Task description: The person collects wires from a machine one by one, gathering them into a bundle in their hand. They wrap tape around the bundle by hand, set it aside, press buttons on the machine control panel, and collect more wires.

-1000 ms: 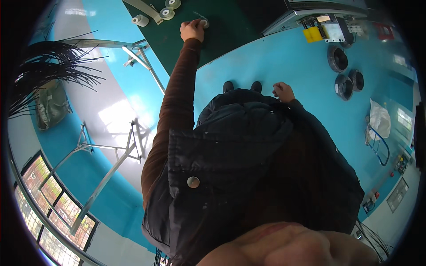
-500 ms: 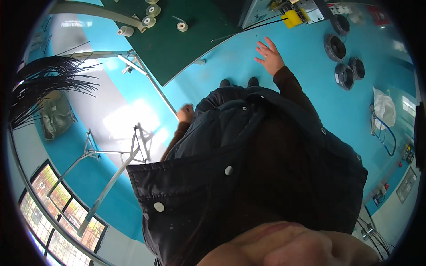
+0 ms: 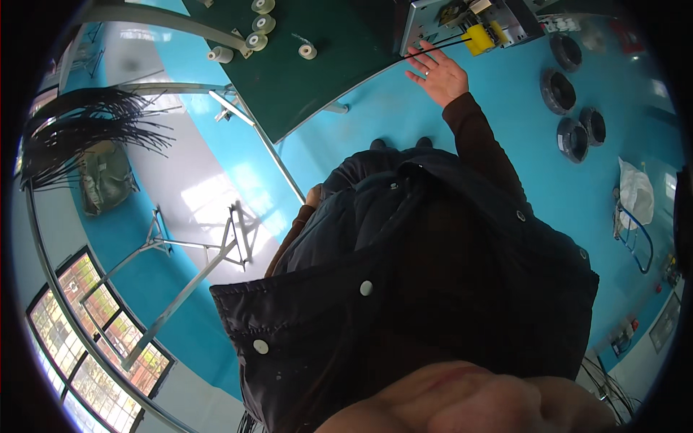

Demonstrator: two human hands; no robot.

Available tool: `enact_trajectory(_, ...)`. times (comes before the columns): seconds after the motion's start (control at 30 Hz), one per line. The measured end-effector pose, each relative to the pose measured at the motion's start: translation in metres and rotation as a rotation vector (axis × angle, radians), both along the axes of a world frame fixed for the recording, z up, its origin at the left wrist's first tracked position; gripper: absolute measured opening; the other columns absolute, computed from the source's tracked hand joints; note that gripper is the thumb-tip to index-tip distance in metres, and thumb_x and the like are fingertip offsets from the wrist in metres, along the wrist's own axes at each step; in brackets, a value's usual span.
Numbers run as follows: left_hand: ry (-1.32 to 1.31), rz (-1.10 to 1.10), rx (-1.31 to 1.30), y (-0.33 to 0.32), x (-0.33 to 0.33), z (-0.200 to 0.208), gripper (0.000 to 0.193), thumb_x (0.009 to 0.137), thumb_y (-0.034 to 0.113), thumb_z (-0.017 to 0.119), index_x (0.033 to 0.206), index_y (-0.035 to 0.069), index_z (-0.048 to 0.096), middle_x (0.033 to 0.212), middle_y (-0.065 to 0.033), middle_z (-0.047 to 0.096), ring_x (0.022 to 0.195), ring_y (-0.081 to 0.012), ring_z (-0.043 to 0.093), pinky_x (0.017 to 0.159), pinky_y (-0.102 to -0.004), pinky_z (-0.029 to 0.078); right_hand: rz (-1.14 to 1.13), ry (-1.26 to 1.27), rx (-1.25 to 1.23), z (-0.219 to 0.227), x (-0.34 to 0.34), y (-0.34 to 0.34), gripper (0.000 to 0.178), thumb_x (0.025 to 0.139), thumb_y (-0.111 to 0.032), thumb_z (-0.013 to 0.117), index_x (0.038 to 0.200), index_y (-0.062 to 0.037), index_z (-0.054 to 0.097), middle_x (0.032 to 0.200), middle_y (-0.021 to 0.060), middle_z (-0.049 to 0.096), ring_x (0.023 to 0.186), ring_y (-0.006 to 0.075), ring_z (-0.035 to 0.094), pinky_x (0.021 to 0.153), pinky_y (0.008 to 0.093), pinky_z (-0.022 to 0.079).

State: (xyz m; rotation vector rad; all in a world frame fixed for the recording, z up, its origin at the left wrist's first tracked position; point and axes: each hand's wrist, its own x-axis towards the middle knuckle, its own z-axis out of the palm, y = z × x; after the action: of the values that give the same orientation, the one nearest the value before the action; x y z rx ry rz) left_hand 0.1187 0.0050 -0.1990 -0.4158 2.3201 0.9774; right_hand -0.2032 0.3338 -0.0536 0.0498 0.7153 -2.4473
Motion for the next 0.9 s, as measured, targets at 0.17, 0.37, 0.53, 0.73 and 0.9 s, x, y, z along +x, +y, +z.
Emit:
enact_trajectory(0.17, 0.022, -0.058, -0.025, 0.000, -0.020, 0.021, 0.027, 0.078, 0.022, 0.055, 0.098, 0.006, 0.060, 0.092, -0.0190, 0.062, 0.086, -0.0356, 0.059, 0.072, -0.0390, 0.048, -0.016, -0.018, -0.002, 0.006, -0.002, -0.010, 0.035, 0.084, -0.027, 0.049, 0.113, -0.0081, 0.051, 0.118, 0.0115, 0.050, 0.112, 0.0242, 0.044, 0.093, 0.0426, 0.034)
enact_trajectory(0.37, 0.150, -0.241, -0.055, 0.017, -0.086, 0.117, 0.024, 0.080, 0.020, 0.054, 0.097, 0.003, 0.060, 0.087, -0.0187, 0.063, 0.083, -0.0345, 0.061, 0.072, -0.0398, 0.049, 0.046, -0.119, 0.437, -0.005, 0.020, -0.026, 0.034, 0.090, -0.033, 0.042, 0.109, -0.0059, 0.052, 0.110, 0.0085, 0.057, 0.103, 0.0192, 0.052, 0.085, 0.0372, 0.041)
enact_trajectory(0.53, 0.347, -0.158, 0.076, 0.061, -0.154, 0.188, 0.024, 0.081, 0.017, 0.056, 0.098, 0.000, 0.058, 0.082, -0.0191, 0.063, 0.075, -0.0316, 0.062, 0.068, -0.0370, 0.049, 0.074, -0.018, 0.649, -0.014, 0.039, -0.028, 0.038, 0.092, -0.037, 0.040, 0.107, -0.0053, 0.053, 0.109, 0.0075, 0.058, 0.101, 0.0164, 0.053, 0.082, 0.0341, 0.042)
enact_trajectory(0.73, 0.736, -0.230, 0.116, 0.142, -0.240, 0.185, 0.029, 0.080, 0.017, 0.059, 0.102, -0.001, 0.057, 0.091, -0.0184, 0.061, 0.084, -0.0293, 0.060, 0.073, -0.0346, 0.048, 0.070, 0.029, 0.801, -0.020, 0.044, -0.015, 0.035, 0.091, -0.036, 0.040, 0.103, -0.0078, 0.056, 0.096, 0.0019, 0.059, 0.091, 0.0130, 0.053, 0.076, 0.0318, 0.043)
enact_trajectory(0.9, 0.778, -0.170, -0.047, 0.198, -0.289, 0.167, 0.035, 0.082, 0.025, 0.055, 0.104, -0.001, 0.056, 0.097, -0.0202, 0.059, 0.092, -0.0350, 0.056, 0.081, -0.0390, 0.045, 0.115, 0.052, 0.869, -0.037, 0.040, -0.003, 0.024, 0.087, -0.028, 0.044, 0.091, -0.0096, 0.059, 0.091, 0.0041, 0.057, 0.084, 0.0140, 0.053, 0.066, 0.0313, 0.045)
